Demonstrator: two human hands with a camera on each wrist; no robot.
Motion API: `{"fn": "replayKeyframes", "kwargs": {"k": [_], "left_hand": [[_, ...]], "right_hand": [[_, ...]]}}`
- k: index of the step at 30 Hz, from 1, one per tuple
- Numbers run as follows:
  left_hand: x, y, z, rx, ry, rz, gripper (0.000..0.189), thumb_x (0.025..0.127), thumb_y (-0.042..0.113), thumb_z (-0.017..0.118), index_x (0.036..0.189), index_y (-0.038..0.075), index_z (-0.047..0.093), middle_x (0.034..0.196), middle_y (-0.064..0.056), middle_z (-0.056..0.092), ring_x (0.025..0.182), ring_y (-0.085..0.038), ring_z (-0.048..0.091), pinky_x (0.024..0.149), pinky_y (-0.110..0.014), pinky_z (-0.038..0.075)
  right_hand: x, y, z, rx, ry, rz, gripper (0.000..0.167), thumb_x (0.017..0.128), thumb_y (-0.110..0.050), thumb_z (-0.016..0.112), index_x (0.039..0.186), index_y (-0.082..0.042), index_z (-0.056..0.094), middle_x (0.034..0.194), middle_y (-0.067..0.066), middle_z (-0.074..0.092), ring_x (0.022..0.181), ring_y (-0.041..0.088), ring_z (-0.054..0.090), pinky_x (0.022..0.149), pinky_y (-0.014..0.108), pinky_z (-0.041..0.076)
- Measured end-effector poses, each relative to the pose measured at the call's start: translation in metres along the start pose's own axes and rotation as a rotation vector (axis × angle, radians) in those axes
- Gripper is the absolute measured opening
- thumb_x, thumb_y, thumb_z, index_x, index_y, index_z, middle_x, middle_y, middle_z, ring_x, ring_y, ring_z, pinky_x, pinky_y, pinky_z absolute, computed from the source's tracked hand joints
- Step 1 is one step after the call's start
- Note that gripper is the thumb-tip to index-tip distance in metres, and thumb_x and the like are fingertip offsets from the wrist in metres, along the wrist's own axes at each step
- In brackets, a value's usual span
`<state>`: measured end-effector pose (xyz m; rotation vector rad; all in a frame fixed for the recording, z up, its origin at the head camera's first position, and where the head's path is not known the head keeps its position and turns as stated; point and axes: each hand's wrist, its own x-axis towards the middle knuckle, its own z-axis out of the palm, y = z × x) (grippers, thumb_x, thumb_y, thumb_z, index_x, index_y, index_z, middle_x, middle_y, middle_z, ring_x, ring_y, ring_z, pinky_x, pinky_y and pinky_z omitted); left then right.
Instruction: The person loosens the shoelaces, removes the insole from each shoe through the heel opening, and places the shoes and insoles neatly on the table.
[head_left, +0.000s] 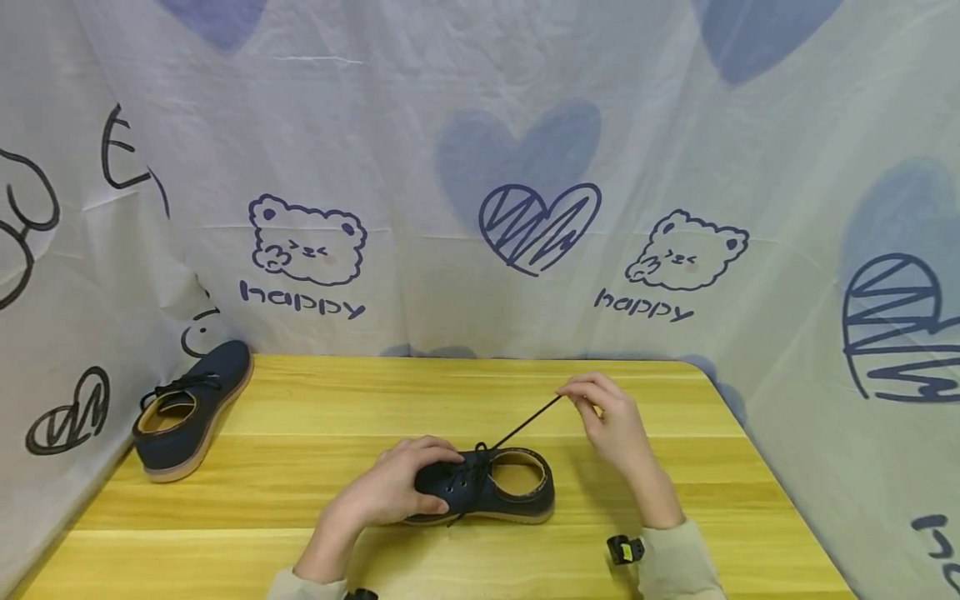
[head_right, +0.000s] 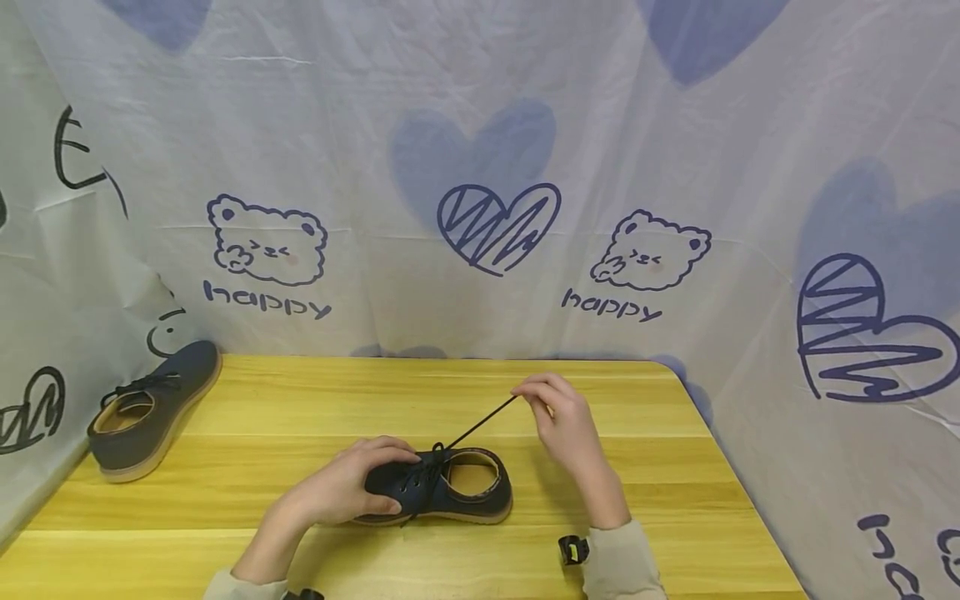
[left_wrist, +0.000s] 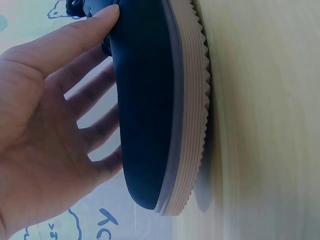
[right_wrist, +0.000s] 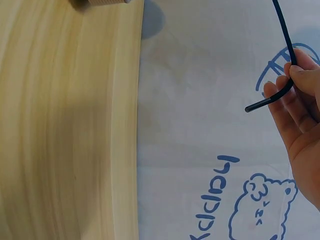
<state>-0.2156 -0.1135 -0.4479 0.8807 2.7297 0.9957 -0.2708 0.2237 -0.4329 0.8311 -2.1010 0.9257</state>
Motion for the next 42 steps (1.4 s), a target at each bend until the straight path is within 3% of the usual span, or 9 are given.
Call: {"fn": "replayKeyframes", "kwargs": {"k": [8, 42], "left_hand": [[0.000, 0.000, 0.000, 0.003, 0.002, 0.000, 0.058, 0.080, 0.020, 0.090, 0.133, 0.017, 0.069, 0.141, -0.005, 0.061, 0.130, -0.038, 0.052, 0.107, -0.070, 0.034], [0.000, 0.000, 0.001, 0.001, -0.011, -0.017, 0.057, 0.081, 0.018, 0.089, 0.133, 0.016, 0.069, 0.142, -0.005, 0.060, 0.132, -0.039, 0.051, 0.109, -0.069, 0.033]], "right_hand": [[0.000, 0.002, -0.005, -0.005, 0.023, -0.001, 0.027, 0.087, 0.020, 0.070, 0.098, -0.002, 0.078, 0.100, 0.008, 0.072, 0.088, 0.026, 0.070, 0.082, 0.013, 0.053], [-0.006, 0.014, -0.022, -0.073, 0.048, 0.112, 0.025, 0.088, 0.019, 0.070, 0.099, -0.002, 0.078, 0.101, 0.010, 0.072, 0.090, 0.025, 0.069, 0.082, 0.007, 0.049]]}}
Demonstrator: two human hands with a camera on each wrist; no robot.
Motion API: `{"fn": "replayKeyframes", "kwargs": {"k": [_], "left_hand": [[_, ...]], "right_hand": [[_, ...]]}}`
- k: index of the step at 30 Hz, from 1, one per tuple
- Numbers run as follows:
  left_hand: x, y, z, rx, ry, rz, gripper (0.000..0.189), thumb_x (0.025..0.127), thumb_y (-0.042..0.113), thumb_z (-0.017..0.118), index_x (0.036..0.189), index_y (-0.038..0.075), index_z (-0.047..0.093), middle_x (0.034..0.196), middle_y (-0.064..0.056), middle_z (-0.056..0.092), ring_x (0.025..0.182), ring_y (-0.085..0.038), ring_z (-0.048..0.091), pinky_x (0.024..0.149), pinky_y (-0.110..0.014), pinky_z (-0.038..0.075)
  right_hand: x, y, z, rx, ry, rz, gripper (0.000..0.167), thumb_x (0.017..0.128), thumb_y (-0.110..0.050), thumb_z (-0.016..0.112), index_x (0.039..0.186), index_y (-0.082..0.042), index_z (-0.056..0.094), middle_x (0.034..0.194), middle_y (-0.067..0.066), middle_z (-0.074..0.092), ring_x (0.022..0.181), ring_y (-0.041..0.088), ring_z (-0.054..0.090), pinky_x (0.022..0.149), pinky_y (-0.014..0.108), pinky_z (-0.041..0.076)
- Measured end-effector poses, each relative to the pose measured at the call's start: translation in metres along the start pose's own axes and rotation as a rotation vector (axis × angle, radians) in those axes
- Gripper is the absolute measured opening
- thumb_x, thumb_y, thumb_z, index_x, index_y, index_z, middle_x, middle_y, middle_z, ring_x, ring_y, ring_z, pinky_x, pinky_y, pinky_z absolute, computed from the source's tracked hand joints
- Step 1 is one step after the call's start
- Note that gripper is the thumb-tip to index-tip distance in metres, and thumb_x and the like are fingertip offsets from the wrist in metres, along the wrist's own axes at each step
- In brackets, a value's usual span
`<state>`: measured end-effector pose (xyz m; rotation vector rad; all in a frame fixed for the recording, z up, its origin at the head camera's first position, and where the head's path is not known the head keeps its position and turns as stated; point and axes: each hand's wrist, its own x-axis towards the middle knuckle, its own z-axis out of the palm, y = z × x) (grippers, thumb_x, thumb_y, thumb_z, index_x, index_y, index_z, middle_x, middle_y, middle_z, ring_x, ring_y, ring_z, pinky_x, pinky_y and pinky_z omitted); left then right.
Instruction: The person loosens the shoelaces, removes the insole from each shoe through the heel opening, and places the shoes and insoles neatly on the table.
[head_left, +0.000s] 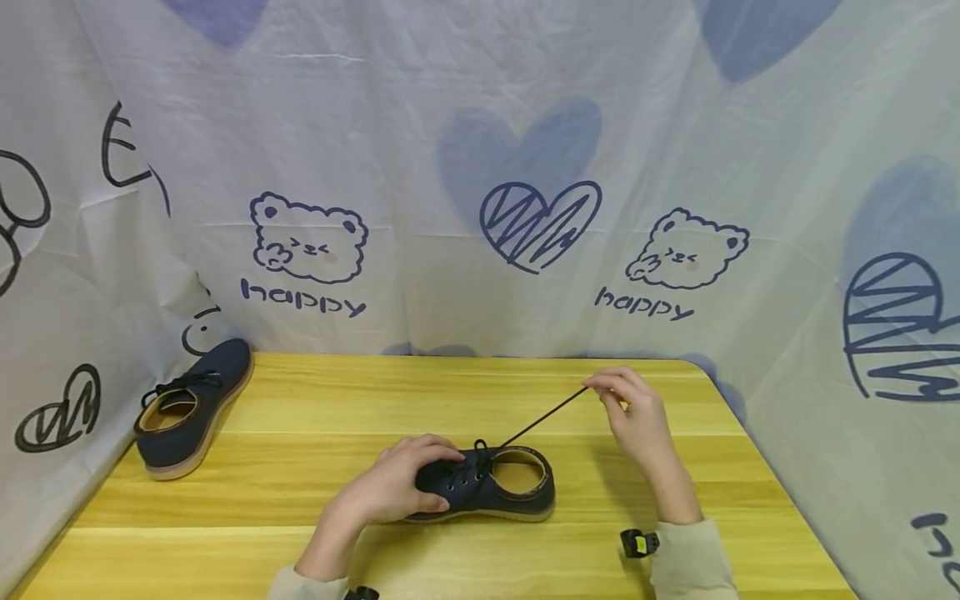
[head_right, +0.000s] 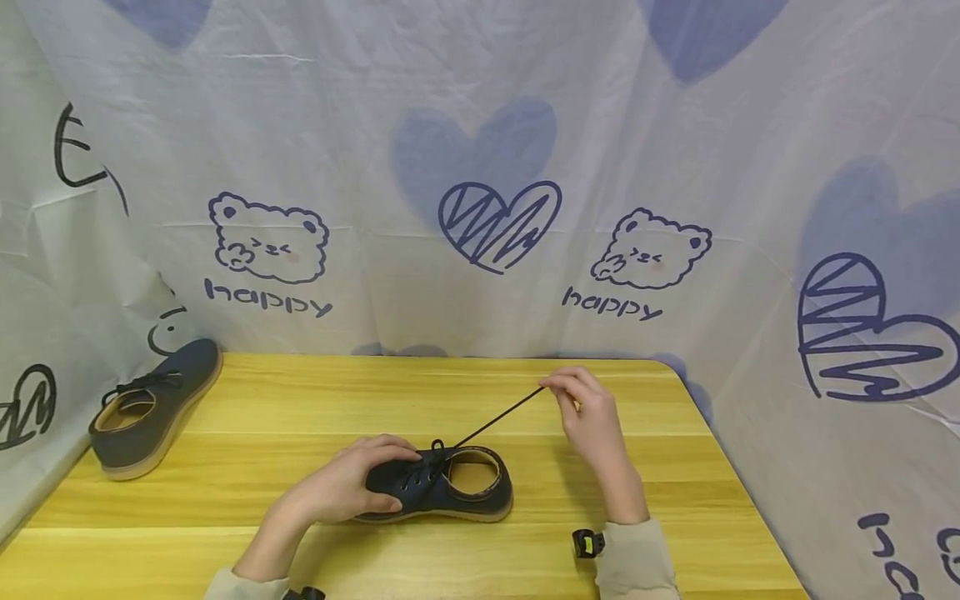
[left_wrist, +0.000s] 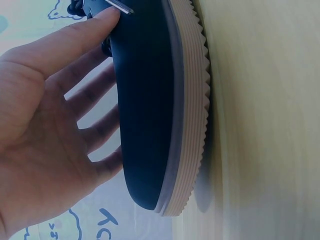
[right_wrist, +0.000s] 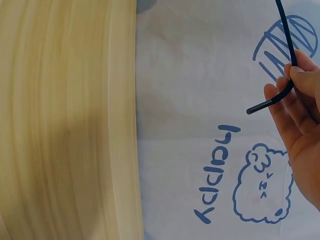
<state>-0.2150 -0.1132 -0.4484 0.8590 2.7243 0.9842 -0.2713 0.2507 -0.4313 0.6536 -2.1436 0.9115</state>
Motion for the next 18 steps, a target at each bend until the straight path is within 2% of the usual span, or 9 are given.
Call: {"fn": "replayKeyframes", "kwargs": {"k": [7, 12, 18], "left_hand": [[0.0000, 0.0007, -0.0006, 0.000, 0.003, 0.006, 0.056, 0.081, 0.018, 0.089, 0.134, 0.015, 0.069, 0.142, -0.007, 0.060, 0.132, -0.039, 0.052, 0.109, -0.068, 0.034], [0.0000, -0.0006, 0.0000, 0.003, 0.001, 0.007, 0.057, 0.081, 0.019, 0.089, 0.134, 0.016, 0.069, 0.142, -0.007, 0.060, 0.132, -0.040, 0.051, 0.109, -0.069, 0.033], [0.0001, -0.0020, 0.0004, 0.001, -0.003, 0.004, 0.057, 0.081, 0.019, 0.089, 0.135, 0.016, 0.069, 0.144, -0.007, 0.059, 0.134, -0.041, 0.050, 0.110, -0.071, 0.032]], "right_hand": [[0.0003, 0.0012, -0.0012, -0.022, 0.018, -0.001, 0.024, 0.088, 0.018, 0.071, 0.098, -0.003, 0.078, 0.101, 0.009, 0.072, 0.088, 0.024, 0.069, 0.079, 0.008, 0.048], [-0.0006, 0.0010, -0.0021, -0.051, 0.025, 0.035, 0.024, 0.090, 0.017, 0.069, 0.099, -0.003, 0.078, 0.102, 0.010, 0.071, 0.087, 0.027, 0.069, 0.078, 0.008, 0.048], [-0.0009, 0.0054, -0.0074, -0.091, 0.128, 0.114, 0.023, 0.091, 0.019, 0.066, 0.096, 0.000, 0.078, 0.100, 0.013, 0.071, 0.088, 0.029, 0.070, 0.080, 0.000, 0.042]]}}
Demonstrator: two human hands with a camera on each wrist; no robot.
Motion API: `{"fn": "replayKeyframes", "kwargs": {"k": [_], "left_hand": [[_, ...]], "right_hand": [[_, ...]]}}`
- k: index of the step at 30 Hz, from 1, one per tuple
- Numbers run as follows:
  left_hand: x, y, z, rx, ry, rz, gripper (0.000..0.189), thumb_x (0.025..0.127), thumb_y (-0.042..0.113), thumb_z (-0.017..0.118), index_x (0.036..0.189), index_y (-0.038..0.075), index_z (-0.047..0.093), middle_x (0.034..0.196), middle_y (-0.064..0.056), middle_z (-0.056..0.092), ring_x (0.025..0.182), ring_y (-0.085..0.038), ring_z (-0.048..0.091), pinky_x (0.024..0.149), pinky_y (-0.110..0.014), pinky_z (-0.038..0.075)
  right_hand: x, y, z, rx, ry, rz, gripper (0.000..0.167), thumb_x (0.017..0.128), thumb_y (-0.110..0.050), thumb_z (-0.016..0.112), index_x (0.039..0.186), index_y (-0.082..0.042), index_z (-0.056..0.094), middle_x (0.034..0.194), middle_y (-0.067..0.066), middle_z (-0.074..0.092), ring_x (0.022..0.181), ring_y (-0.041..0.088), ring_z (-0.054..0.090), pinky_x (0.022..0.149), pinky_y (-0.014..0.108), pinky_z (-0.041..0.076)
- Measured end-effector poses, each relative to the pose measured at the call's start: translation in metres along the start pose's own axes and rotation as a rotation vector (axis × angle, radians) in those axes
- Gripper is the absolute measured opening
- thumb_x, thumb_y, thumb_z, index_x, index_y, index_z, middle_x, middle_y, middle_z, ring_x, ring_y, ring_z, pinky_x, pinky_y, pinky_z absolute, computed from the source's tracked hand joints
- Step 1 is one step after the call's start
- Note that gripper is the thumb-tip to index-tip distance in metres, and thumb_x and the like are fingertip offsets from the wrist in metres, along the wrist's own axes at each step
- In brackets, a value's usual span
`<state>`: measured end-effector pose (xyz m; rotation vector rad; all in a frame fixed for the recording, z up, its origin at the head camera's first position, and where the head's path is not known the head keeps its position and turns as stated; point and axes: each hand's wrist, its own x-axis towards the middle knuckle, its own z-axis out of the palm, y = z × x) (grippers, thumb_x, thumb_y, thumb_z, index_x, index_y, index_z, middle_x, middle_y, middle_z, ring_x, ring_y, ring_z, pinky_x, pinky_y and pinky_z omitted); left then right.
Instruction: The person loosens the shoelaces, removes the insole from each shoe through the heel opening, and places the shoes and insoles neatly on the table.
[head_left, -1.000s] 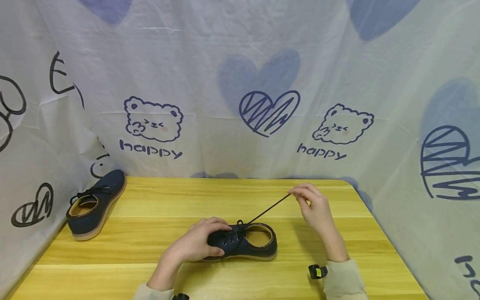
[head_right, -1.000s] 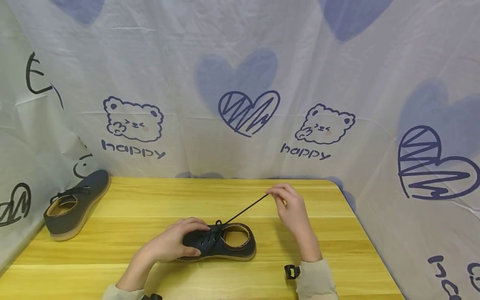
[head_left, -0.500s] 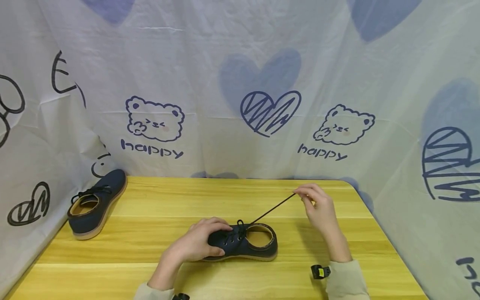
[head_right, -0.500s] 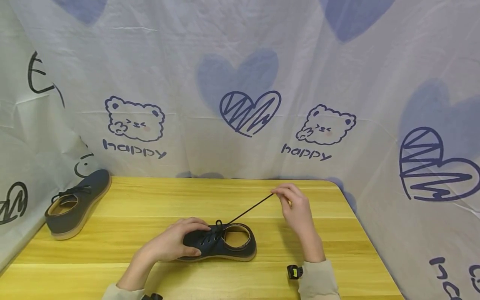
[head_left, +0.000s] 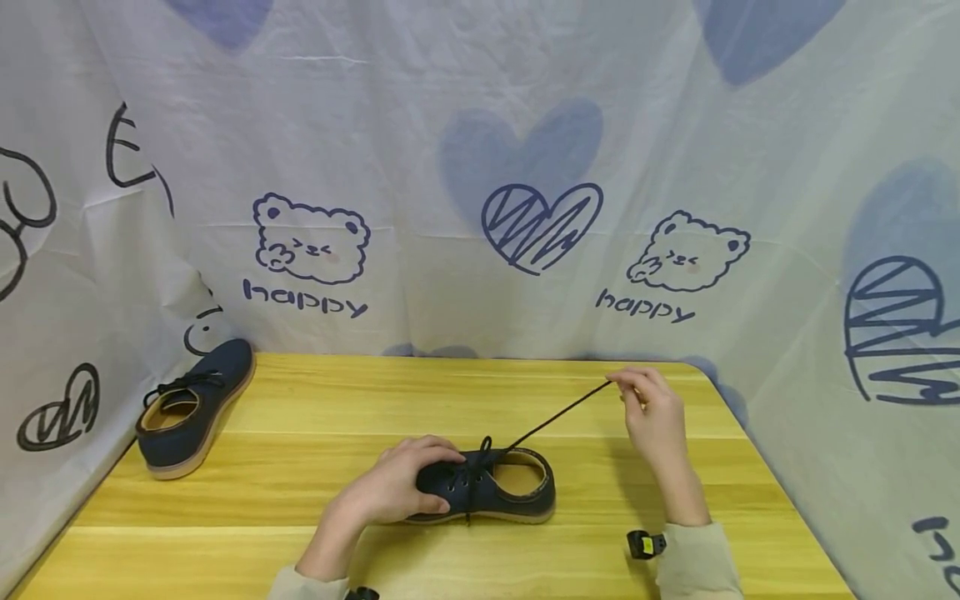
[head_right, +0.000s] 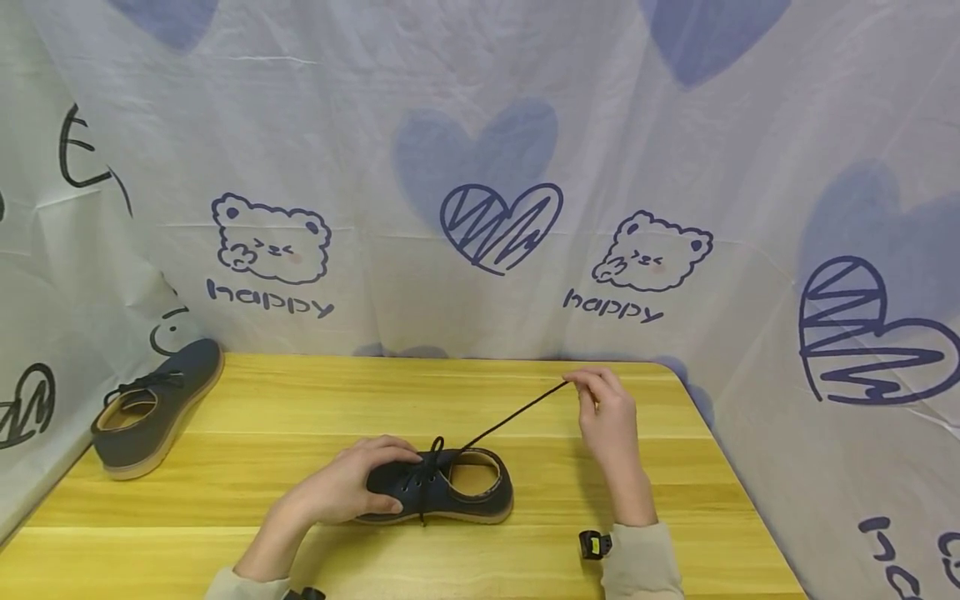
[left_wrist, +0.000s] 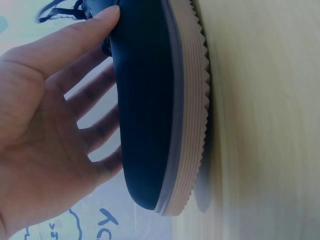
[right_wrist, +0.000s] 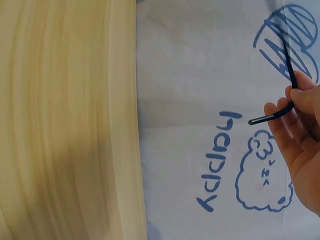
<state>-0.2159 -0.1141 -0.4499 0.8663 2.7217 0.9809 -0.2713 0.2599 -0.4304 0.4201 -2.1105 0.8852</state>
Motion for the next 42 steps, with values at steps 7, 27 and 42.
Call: {"fn": "replayKeyframes", "kwargs": {"k": [7, 27, 42], "left_hand": [[0.000, 0.002, 0.000, 0.009, 0.012, 0.006, 0.056, 0.081, 0.014, 0.089, 0.134, 0.015, 0.069, 0.141, -0.005, 0.061, 0.132, -0.039, 0.052, 0.108, -0.071, 0.034], [-0.001, 0.001, 0.000, 0.036, 0.010, 0.023, 0.053, 0.084, 0.013, 0.087, 0.133, 0.018, 0.070, 0.141, -0.004, 0.061, 0.129, -0.038, 0.054, 0.106, -0.070, 0.037], [0.000, 0.000, 0.001, 0.033, 0.017, 0.028, 0.052, 0.084, 0.012, 0.087, 0.133, 0.017, 0.070, 0.140, -0.005, 0.061, 0.129, -0.038, 0.054, 0.106, -0.070, 0.038]], "right_hand": [[0.000, 0.005, -0.005, -0.067, -0.139, 0.115, 0.020, 0.095, 0.011, 0.066, 0.100, -0.003, 0.079, 0.103, 0.014, 0.072, 0.093, 0.032, 0.069, 0.077, 0.027, 0.057], [-0.012, 0.010, 0.001, -0.113, -0.658, 0.305, 0.025, 0.096, 0.007, 0.064, 0.118, 0.001, 0.073, 0.103, 0.013, 0.073, 0.095, 0.032, 0.069, 0.079, 0.047, 0.058], [-0.006, -0.017, 0.020, 0.136, -0.367, 0.134, 0.020, 0.098, 0.000, 0.069, 0.117, -0.002, 0.074, 0.119, 0.014, 0.070, 0.103, 0.031, 0.069, 0.087, 0.052, 0.059]]}}
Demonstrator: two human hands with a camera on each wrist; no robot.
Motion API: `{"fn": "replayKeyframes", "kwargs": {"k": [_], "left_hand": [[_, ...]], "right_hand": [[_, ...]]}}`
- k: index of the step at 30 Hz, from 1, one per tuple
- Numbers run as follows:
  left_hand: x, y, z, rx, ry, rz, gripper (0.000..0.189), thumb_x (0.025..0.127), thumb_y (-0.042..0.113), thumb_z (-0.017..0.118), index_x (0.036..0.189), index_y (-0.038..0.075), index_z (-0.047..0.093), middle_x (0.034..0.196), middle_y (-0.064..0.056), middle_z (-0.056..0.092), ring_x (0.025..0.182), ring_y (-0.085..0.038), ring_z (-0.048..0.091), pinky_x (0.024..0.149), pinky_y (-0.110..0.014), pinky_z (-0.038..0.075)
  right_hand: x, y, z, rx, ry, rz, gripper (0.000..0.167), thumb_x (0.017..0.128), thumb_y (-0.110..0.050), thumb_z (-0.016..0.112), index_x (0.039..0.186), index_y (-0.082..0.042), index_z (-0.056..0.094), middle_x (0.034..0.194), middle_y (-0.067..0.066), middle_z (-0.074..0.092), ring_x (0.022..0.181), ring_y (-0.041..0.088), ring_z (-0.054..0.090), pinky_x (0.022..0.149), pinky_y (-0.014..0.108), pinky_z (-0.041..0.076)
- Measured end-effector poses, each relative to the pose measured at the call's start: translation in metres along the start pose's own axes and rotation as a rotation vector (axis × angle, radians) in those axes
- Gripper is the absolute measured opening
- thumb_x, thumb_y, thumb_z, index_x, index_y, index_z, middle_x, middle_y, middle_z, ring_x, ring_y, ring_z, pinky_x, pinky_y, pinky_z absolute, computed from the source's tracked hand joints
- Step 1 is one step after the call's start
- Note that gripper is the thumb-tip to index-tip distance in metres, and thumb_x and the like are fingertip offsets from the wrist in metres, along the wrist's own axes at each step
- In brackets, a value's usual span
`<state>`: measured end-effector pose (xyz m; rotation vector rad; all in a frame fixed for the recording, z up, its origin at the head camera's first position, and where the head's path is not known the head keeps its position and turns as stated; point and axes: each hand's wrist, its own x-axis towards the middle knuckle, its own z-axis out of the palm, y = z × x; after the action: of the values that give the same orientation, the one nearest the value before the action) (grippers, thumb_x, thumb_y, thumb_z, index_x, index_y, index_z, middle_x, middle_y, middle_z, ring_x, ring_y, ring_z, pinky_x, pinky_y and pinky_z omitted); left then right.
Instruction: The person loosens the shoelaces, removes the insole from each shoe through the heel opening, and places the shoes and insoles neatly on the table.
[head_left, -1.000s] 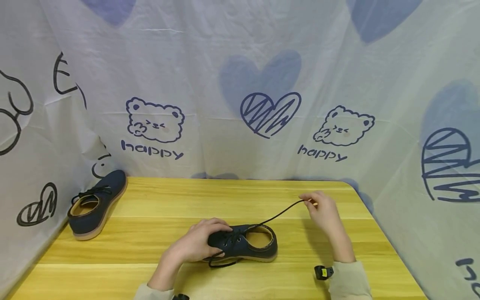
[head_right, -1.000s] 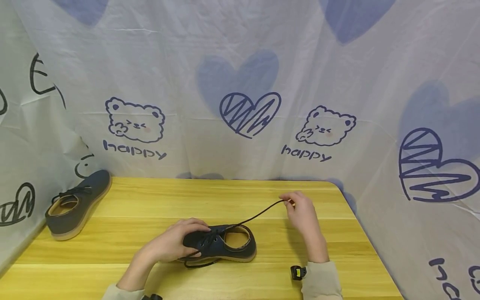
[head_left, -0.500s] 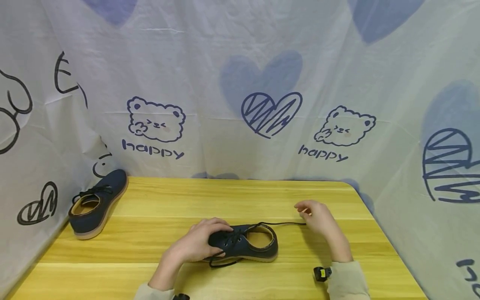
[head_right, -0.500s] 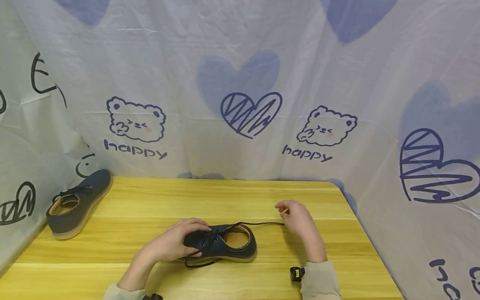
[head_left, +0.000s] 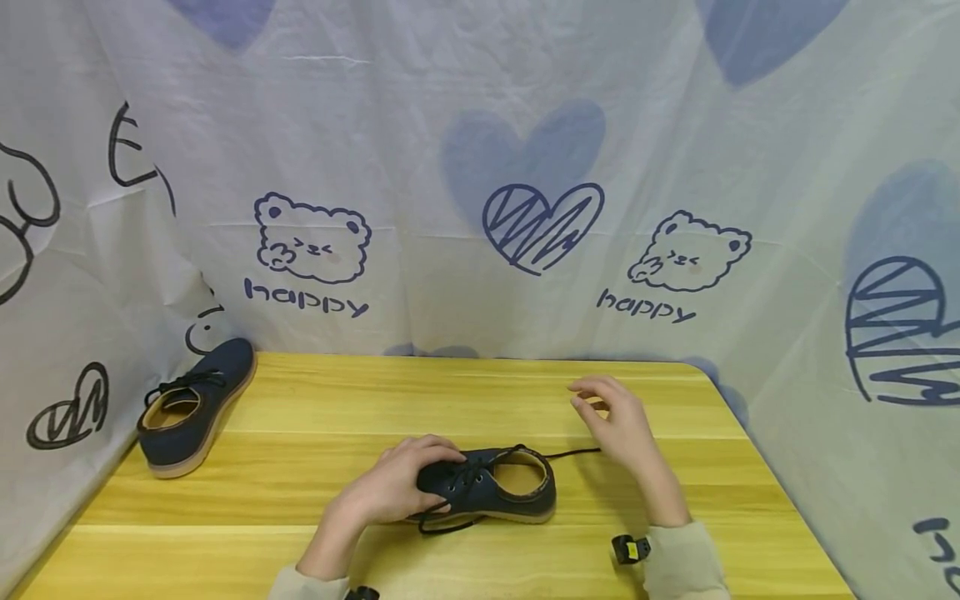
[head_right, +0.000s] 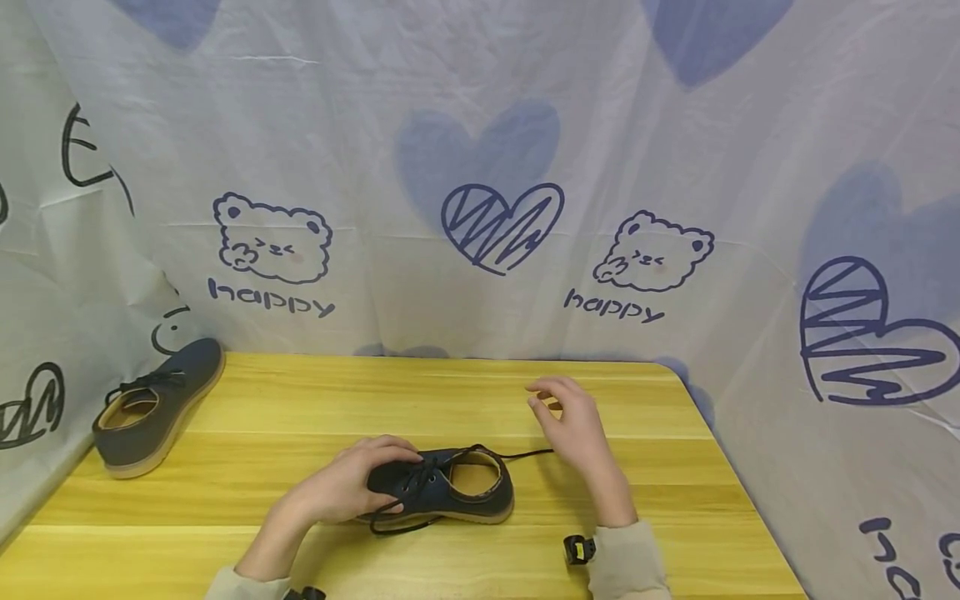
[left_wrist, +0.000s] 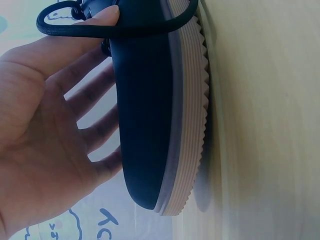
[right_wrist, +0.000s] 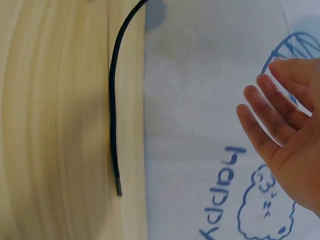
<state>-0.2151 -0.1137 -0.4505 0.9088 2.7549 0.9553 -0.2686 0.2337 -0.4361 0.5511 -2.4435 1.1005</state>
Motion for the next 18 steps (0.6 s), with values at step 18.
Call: {"fn": "replayKeyframes", "kwargs": {"k": [18], "left_hand": [[0.001, 0.001, -0.001, 0.009, 0.001, 0.008, 0.052, 0.083, 0.012, 0.088, 0.132, 0.016, 0.070, 0.139, -0.005, 0.062, 0.127, -0.038, 0.056, 0.104, -0.069, 0.039]], "right_hand": [[0.000, -0.044, 0.031, 0.109, -0.031, -0.328, 0.019, 0.093, 0.002, 0.074, 0.111, -0.005, 0.075, 0.108, 0.006, 0.074, 0.096, 0.021, 0.071, 0.077, 0.038, 0.062]]}}
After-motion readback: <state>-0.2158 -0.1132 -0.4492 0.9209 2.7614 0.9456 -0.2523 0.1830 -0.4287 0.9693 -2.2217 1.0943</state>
